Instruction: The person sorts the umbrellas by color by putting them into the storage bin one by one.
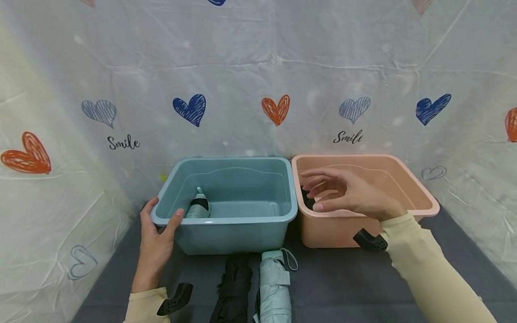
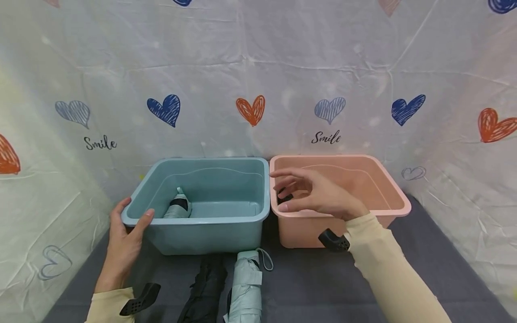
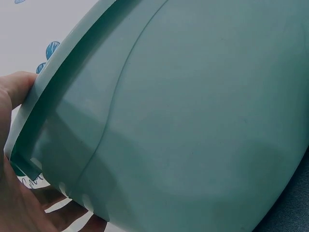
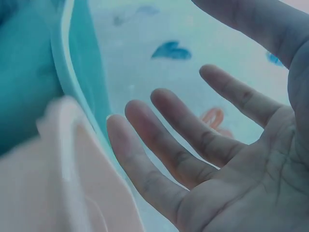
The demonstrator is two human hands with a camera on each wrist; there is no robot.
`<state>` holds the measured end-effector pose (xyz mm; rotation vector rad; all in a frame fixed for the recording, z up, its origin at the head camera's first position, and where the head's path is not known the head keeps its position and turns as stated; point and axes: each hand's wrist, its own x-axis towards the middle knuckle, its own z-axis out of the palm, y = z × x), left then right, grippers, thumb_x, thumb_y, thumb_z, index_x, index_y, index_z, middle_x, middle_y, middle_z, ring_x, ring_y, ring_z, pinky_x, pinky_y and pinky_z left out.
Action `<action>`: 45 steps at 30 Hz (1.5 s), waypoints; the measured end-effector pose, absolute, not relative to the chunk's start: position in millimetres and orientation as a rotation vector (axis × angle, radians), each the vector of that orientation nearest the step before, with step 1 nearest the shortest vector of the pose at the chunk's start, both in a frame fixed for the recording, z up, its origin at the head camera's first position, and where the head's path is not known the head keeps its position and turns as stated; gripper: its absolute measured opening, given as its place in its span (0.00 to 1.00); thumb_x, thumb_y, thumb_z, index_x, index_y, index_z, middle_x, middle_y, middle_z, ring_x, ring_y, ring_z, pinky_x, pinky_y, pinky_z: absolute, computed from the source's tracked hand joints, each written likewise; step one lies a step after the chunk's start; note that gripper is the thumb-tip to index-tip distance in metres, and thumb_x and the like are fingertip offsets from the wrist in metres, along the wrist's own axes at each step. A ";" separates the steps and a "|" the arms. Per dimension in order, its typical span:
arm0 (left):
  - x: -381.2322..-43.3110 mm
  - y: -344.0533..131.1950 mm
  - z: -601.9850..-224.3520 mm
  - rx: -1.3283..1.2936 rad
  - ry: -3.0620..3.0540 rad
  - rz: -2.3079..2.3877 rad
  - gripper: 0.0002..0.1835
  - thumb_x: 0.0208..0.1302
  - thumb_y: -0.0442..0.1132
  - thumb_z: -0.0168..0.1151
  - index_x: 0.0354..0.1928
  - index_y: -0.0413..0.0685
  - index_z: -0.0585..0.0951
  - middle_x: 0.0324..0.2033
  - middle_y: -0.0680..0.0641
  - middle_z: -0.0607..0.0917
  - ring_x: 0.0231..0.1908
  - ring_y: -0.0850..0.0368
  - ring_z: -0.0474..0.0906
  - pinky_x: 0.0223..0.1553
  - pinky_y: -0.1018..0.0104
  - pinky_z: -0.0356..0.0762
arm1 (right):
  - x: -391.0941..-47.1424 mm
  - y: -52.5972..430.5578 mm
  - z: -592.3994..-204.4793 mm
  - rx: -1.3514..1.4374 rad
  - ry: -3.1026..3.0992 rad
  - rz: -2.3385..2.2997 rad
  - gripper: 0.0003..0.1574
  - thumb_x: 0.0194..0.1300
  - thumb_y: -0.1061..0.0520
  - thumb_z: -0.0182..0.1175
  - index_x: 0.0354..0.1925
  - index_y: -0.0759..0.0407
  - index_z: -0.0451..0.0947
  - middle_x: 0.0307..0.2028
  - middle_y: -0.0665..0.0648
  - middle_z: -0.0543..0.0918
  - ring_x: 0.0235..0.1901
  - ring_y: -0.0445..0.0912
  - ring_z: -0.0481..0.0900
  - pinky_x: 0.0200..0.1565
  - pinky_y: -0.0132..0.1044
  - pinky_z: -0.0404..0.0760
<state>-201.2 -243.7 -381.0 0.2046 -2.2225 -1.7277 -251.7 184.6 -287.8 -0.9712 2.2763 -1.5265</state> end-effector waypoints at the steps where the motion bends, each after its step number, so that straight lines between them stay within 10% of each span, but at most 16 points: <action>1: -201.2 -243.7 -381.2 0.207 -2.223 -1.728 0.47 0.73 0.56 0.59 0.81 0.61 0.42 0.77 0.41 0.48 0.73 0.37 0.50 0.66 0.29 0.51 | -245.6 184.0 -290.6 -0.979 2.269 -1.548 0.44 0.62 0.60 0.72 0.73 0.50 0.68 0.61 0.61 0.78 0.58 0.57 0.78 0.57 0.48 0.79; 18: -201.2 -241.5 -379.4 0.226 -2.221 -1.724 0.47 0.73 0.56 0.60 0.81 0.60 0.42 0.78 0.41 0.48 0.74 0.37 0.49 0.67 0.28 0.49 | -185.6 146.2 -405.8 -0.748 2.205 -1.542 0.40 0.61 0.54 0.75 0.69 0.57 0.72 0.52 0.64 0.78 0.47 0.60 0.81 0.45 0.44 0.83; 28: -201.4 -241.7 -379.3 0.228 -2.212 -1.726 0.47 0.73 0.56 0.60 0.81 0.59 0.42 0.77 0.41 0.48 0.74 0.37 0.49 0.68 0.29 0.49 | -173.8 99.0 -442.3 -0.721 2.213 -1.453 0.45 0.59 0.50 0.75 0.71 0.51 0.70 0.50 0.55 0.76 0.39 0.43 0.76 0.40 0.36 0.77; 45: -201.4 -242.3 -380.9 0.219 -2.218 -1.722 0.46 0.73 0.56 0.60 0.81 0.61 0.42 0.77 0.42 0.49 0.73 0.38 0.49 0.67 0.29 0.49 | -168.9 82.6 -455.1 -0.630 2.335 -1.355 0.43 0.54 0.35 0.76 0.66 0.33 0.73 0.60 0.53 0.76 0.54 0.51 0.74 0.52 0.55 0.72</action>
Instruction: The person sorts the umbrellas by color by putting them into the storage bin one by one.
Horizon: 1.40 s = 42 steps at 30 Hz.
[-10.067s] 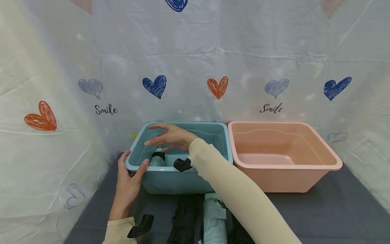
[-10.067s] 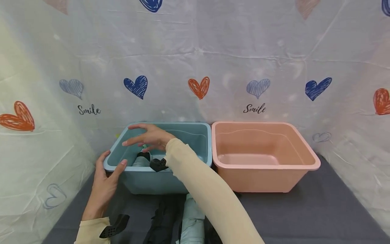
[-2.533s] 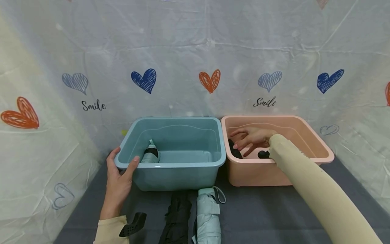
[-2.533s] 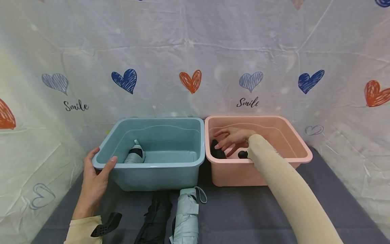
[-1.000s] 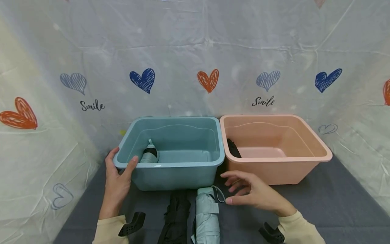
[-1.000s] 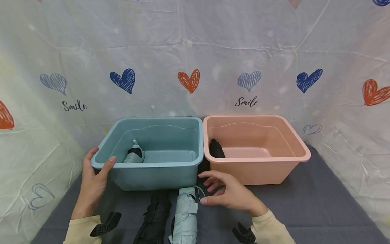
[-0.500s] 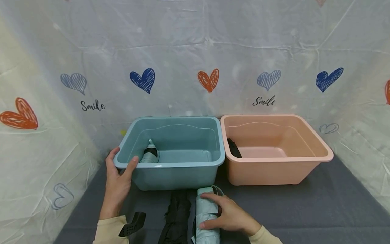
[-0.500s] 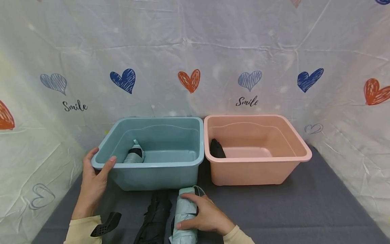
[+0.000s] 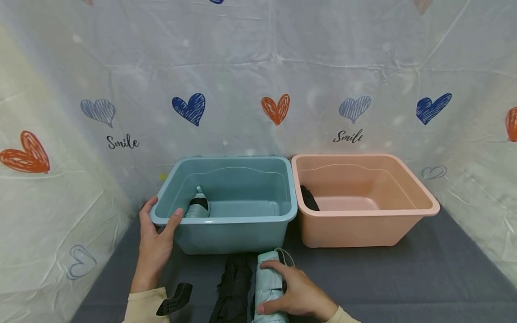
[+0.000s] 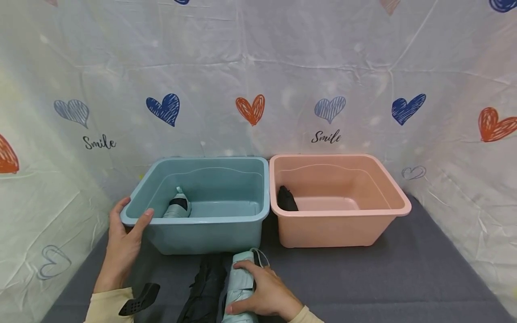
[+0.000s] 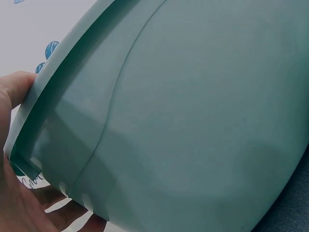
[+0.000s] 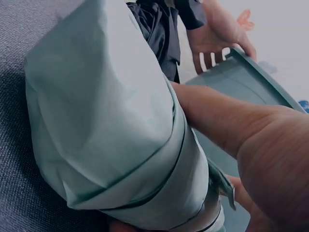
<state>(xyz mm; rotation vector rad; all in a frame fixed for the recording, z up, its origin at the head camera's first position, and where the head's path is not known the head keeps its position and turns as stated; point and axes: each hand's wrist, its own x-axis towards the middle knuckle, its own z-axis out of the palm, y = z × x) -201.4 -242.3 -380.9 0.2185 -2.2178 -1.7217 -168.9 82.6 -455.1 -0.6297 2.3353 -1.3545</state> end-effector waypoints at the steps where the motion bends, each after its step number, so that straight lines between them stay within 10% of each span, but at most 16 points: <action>1: -201.2 -242.6 -380.8 0.218 -2.217 -1.721 0.46 0.73 0.56 0.60 0.81 0.61 0.42 0.77 0.42 0.49 0.73 0.38 0.49 0.67 0.29 0.50 | -168.4 81.9 -454.1 -0.639 2.317 -1.373 0.43 0.54 0.37 0.76 0.66 0.35 0.74 0.59 0.53 0.76 0.54 0.50 0.75 0.51 0.55 0.72; 15: -201.0 -243.0 -381.1 0.214 -2.212 -1.738 0.47 0.73 0.56 0.60 0.81 0.62 0.42 0.78 0.42 0.48 0.74 0.38 0.49 0.67 0.29 0.50 | -167.5 78.0 -455.1 -0.599 1.935 -1.708 0.41 0.53 0.63 0.75 0.63 0.53 0.70 0.47 0.57 0.78 0.41 0.50 0.80 0.44 0.39 0.79; 42: -200.9 -241.3 -381.4 0.228 -2.198 -1.728 0.46 0.73 0.56 0.60 0.81 0.61 0.43 0.77 0.42 0.49 0.73 0.37 0.49 0.67 0.28 0.50 | -153.3 92.1 -403.6 -0.748 1.701 -1.864 0.43 0.61 0.62 0.72 0.69 0.51 0.62 0.57 0.64 0.68 0.51 0.58 0.78 0.49 0.50 0.82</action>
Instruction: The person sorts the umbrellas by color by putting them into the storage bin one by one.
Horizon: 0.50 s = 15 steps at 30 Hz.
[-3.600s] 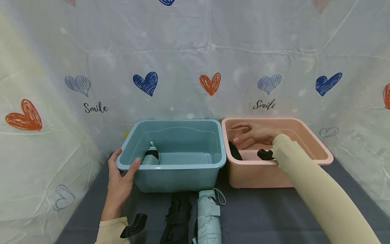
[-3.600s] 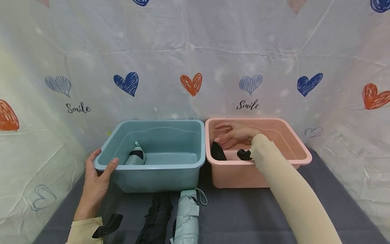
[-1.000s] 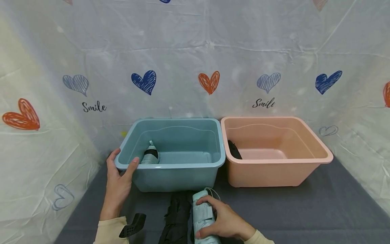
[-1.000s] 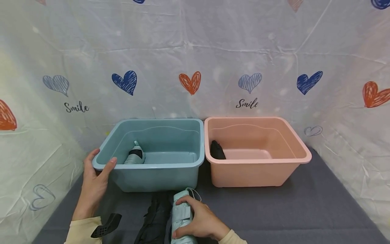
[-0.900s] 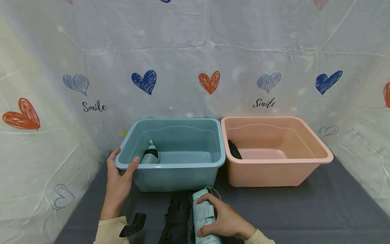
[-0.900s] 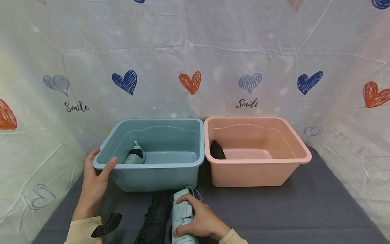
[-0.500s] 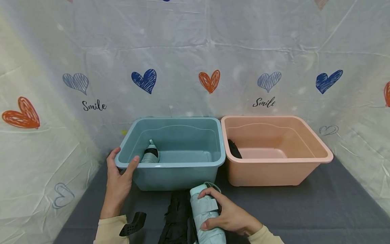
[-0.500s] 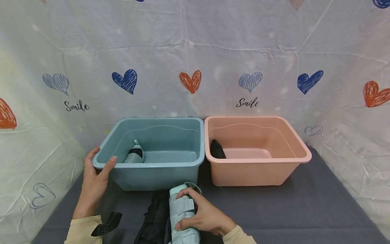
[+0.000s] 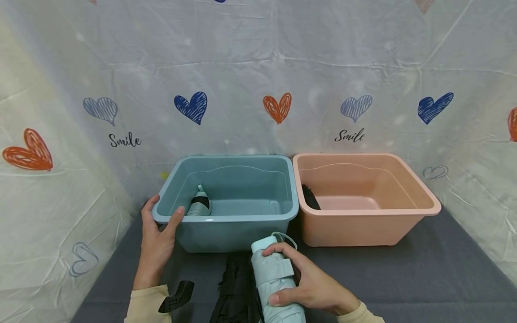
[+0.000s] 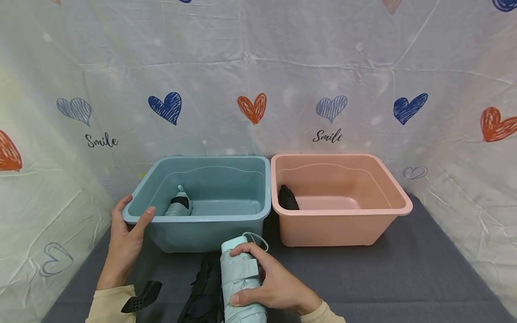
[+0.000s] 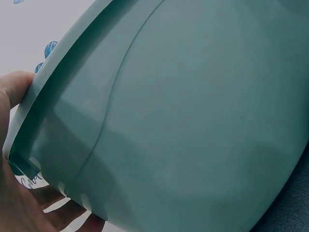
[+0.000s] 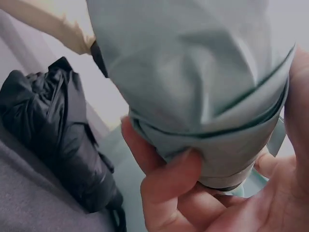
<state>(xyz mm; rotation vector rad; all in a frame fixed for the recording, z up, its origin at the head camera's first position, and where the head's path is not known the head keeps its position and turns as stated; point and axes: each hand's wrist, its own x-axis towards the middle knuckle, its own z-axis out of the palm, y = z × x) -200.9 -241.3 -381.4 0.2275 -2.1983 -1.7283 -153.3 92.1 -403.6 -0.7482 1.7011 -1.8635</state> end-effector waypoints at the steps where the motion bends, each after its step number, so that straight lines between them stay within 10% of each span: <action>1: -200.7 -241.3 -381.3 0.229 -2.199 -1.728 0.46 0.73 0.56 0.60 0.81 0.61 0.43 0.77 0.41 0.49 0.73 0.37 0.49 0.67 0.28 0.49 | -152.7 92.2 -402.2 -0.756 1.689 -1.869 0.43 0.62 0.62 0.72 0.69 0.52 0.62 0.57 0.65 0.68 0.51 0.58 0.78 0.49 0.51 0.82; 15: -201.9 -244.0 -382.8 0.217 -2.207 -1.724 0.47 0.73 0.54 0.60 0.81 0.61 0.42 0.77 0.41 0.49 0.73 0.37 0.50 0.67 0.29 0.51 | -142.2 92.3 -387.9 -0.842 1.750 -1.840 0.42 0.68 0.58 0.66 0.72 0.49 0.56 0.57 0.64 0.69 0.52 0.58 0.77 0.49 0.49 0.83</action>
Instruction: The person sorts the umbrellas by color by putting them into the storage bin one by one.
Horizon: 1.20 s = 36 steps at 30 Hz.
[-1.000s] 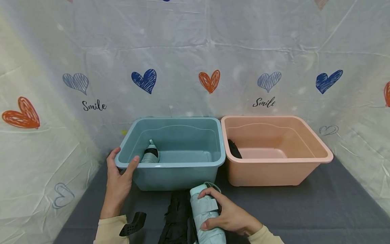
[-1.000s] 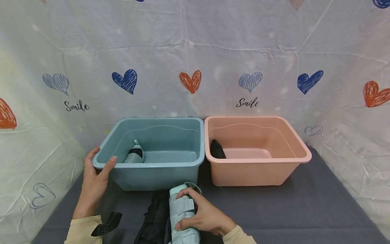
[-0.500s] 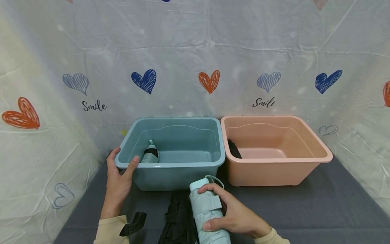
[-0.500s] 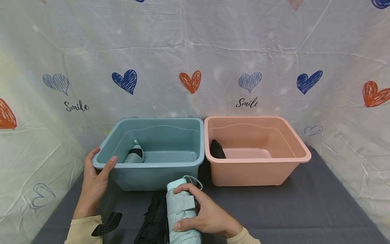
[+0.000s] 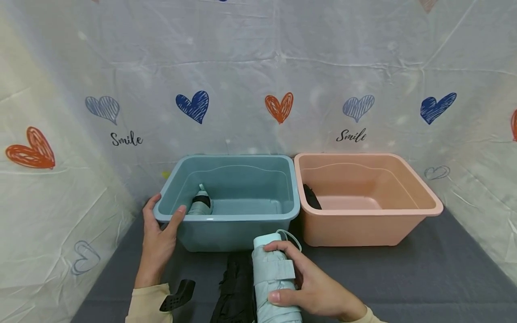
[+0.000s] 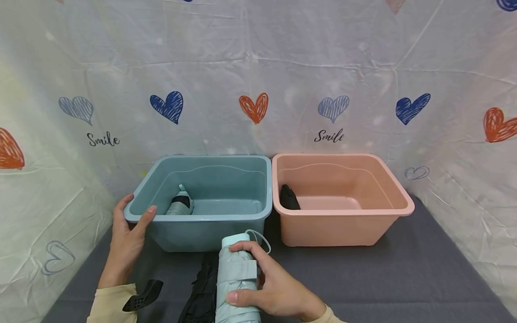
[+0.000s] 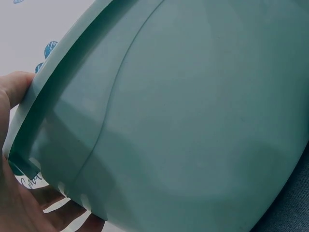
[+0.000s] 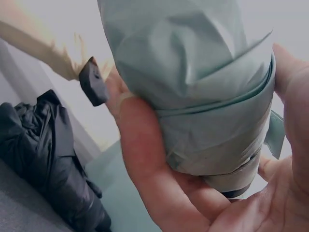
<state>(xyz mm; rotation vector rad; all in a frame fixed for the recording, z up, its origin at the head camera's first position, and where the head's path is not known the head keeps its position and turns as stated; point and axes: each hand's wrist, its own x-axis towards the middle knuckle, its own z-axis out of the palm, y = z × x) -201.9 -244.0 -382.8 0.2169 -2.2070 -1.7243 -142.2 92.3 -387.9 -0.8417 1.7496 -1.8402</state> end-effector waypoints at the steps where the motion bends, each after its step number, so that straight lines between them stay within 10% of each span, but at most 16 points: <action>1: -202.1 -244.3 -383.0 0.217 -2.208 -1.722 0.47 0.73 0.54 0.60 0.81 0.62 0.42 0.77 0.41 0.49 0.73 0.38 0.50 0.67 0.29 0.51 | -141.8 92.0 -387.2 -0.834 1.758 -1.840 0.42 0.68 0.58 0.66 0.72 0.47 0.56 0.57 0.64 0.68 0.53 0.58 0.77 0.50 0.49 0.83; 20: -201.5 -244.6 -383.7 0.215 -2.200 -1.735 0.47 0.73 0.53 0.60 0.81 0.61 0.42 0.77 0.41 0.48 0.73 0.38 0.50 0.67 0.30 0.52 | -143.5 88.0 -371.1 -0.941 1.617 -1.939 0.53 0.60 0.64 0.72 0.74 0.50 0.55 0.60 0.68 0.66 0.54 0.62 0.77 0.50 0.55 0.82; 36: -203.6 -246.0 -384.3 0.197 -2.210 -1.711 0.47 0.73 0.53 0.60 0.81 0.60 0.42 0.77 0.41 0.49 0.73 0.37 0.50 0.67 0.29 0.50 | -237.2 42.5 -293.4 -0.912 1.799 -1.768 0.48 0.61 0.63 0.72 0.73 0.41 0.63 0.58 0.64 0.69 0.50 0.58 0.77 0.48 0.53 0.82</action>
